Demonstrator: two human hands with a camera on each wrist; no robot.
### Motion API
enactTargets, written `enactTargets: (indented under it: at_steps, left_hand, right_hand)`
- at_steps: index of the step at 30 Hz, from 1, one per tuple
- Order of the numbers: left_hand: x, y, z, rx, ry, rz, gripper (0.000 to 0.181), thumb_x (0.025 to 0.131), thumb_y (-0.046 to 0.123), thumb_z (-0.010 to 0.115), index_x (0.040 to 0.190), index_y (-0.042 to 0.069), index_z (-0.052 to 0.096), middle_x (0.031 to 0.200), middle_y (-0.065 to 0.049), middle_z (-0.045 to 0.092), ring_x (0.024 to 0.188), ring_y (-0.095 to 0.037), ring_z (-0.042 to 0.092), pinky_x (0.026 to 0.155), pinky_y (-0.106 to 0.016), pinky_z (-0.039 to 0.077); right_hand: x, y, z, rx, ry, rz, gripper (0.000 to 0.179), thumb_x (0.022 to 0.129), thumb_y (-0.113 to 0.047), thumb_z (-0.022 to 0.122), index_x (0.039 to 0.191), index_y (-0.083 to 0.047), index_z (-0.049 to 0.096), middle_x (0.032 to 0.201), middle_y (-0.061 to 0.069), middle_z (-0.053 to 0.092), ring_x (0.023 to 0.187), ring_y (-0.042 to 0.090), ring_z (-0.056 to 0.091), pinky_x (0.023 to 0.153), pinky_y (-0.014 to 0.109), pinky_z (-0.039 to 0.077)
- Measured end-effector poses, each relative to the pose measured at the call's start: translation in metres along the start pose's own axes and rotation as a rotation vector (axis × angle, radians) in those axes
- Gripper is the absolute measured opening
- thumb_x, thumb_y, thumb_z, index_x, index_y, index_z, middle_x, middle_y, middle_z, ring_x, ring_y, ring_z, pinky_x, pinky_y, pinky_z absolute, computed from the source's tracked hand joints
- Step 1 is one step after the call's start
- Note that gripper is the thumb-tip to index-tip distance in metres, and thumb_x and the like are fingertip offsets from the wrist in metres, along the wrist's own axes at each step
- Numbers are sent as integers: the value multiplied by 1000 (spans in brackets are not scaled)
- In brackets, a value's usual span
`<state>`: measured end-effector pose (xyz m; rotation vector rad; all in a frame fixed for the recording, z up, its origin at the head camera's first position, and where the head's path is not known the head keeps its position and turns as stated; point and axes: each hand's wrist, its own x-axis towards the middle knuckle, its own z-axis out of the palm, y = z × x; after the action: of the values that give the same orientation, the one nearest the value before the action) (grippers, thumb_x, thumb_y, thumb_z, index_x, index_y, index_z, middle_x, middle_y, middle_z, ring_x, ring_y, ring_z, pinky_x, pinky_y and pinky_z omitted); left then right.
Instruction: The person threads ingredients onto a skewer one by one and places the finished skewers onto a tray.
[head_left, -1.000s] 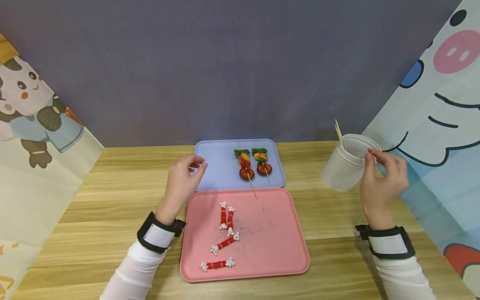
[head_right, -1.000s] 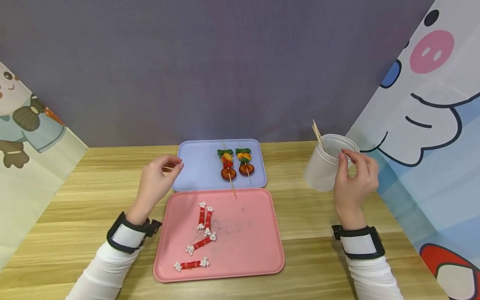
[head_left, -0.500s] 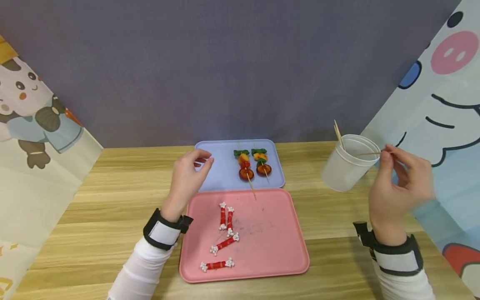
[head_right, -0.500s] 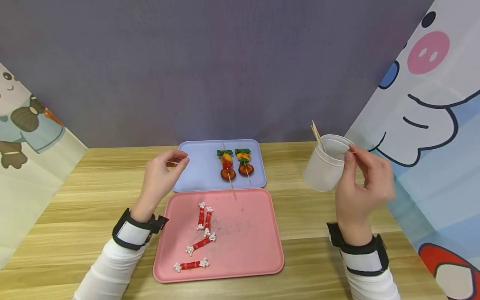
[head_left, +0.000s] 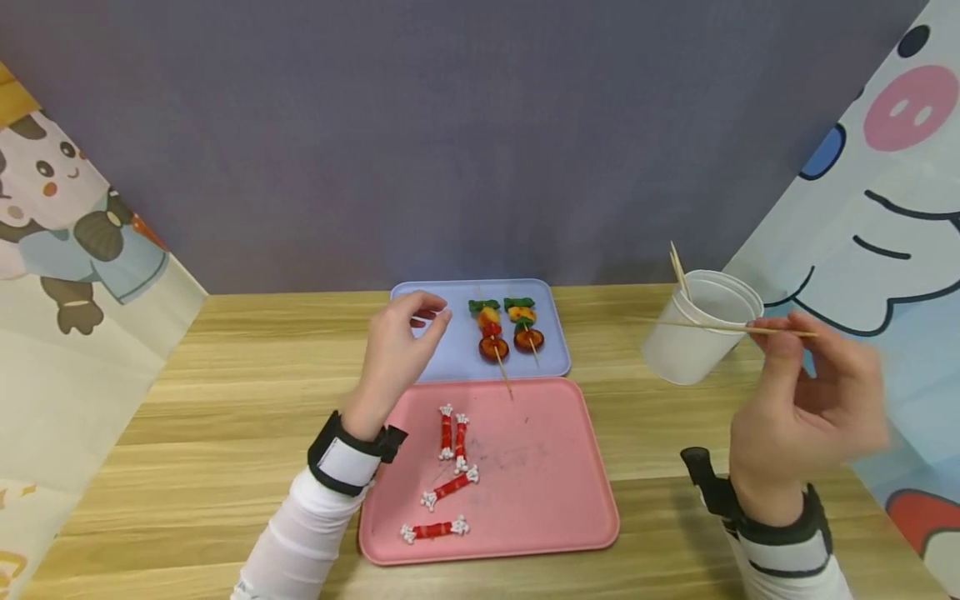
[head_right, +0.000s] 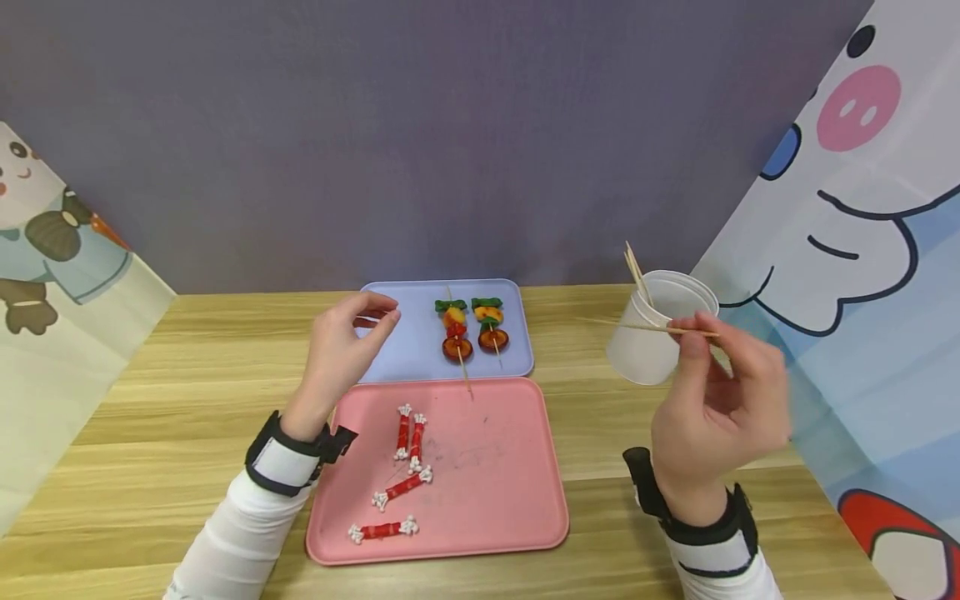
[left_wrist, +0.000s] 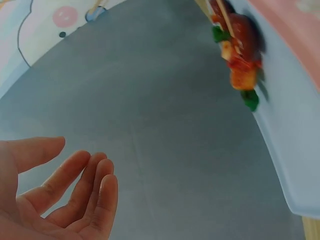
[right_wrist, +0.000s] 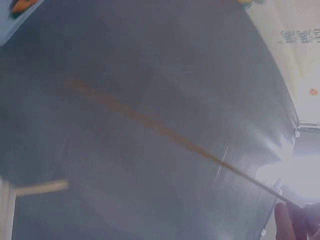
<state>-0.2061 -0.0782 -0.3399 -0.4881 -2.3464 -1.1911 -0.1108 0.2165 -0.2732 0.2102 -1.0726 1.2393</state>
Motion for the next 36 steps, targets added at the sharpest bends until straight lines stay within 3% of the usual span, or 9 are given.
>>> enactTargets:
  at_steps: [4, 11, 18, 23, 25, 28, 32, 36]
  left_hand:
    - [1, 10, 7, -27, -2, 21, 16, 85, 20, 63, 93, 7, 69, 89, -8, 67, 79, -17, 60, 71, -40, 54]
    - [3, 27, 18, -105, 0, 64, 14, 85, 19, 63, 92, 8, 69, 88, -5, 68, 80, -11, 58, 71, -34, 54]
    - [5, 37, 32, -157, -11, 101, 12, 84, 16, 64, 91, 7, 68, 86, -4, 67, 80, -12, 58, 71, -34, 54]
    - [3, 38, 41, -148, -63, 103, 16, 83, 18, 65, 95, 8, 69, 89, -5, 67, 80, -13, 58, 71, -31, 53]
    - [1, 37, 45, -134, -96, 109, 19, 82, 18, 66, 98, 9, 70, 93, -3, 67, 83, -10, 58, 72, -29, 52]
    - [0, 37, 50, -113, -159, 127, 24, 81, 16, 67, 104, 11, 70, 98, -3, 69, 78, -8, 55, 61, -27, 49]
    - [-1, 36, 57, -80, -232, 126, 25, 80, 14, 69, 104, 11, 71, 99, -3, 70, 81, -10, 58, 63, -30, 51]
    - [-1, 36, 61, -51, -253, 115, 21, 78, 12, 71, 99, 11, 73, 94, -2, 70, 87, -10, 59, 72, -30, 53]
  right_hand:
    - [-8, -1, 6, 120, -43, 72, 12, 72, 18, 63, 79, 24, 56, 71, 26, 63, 62, 29, 63, 61, 25, 57]
    - [-22, 10, 10, 200, -206, 154, 12, 73, 21, 60, 84, 26, 56, 78, 29, 64, 69, 31, 64, 65, 26, 57]
    - [-34, 26, 10, 125, -382, 253, 15, 78, 20, 55, 92, 25, 56, 85, 25, 66, 77, 29, 65, 72, 26, 56]
    - [-43, 39, 10, 56, -469, 300, 17, 80, 17, 55, 96, 21, 57, 87, 24, 67, 78, 27, 65, 73, 26, 56]
    - [-47, 43, 10, 49, -494, 320, 17, 81, 16, 55, 97, 20, 58, 87, 23, 67, 78, 27, 65, 73, 26, 56]
    - [-51, 48, 12, 87, -511, 372, 17, 82, 14, 55, 98, 20, 58, 88, 22, 67, 79, 28, 65, 73, 27, 56]
    - [-55, 50, 13, 143, -509, 428, 17, 83, 14, 54, 98, 22, 56, 88, 21, 68, 79, 29, 66, 73, 28, 56]
    - [-56, 51, 15, 167, -503, 451, 17, 83, 14, 54, 98, 23, 56, 88, 21, 69, 78, 29, 66, 72, 29, 56]
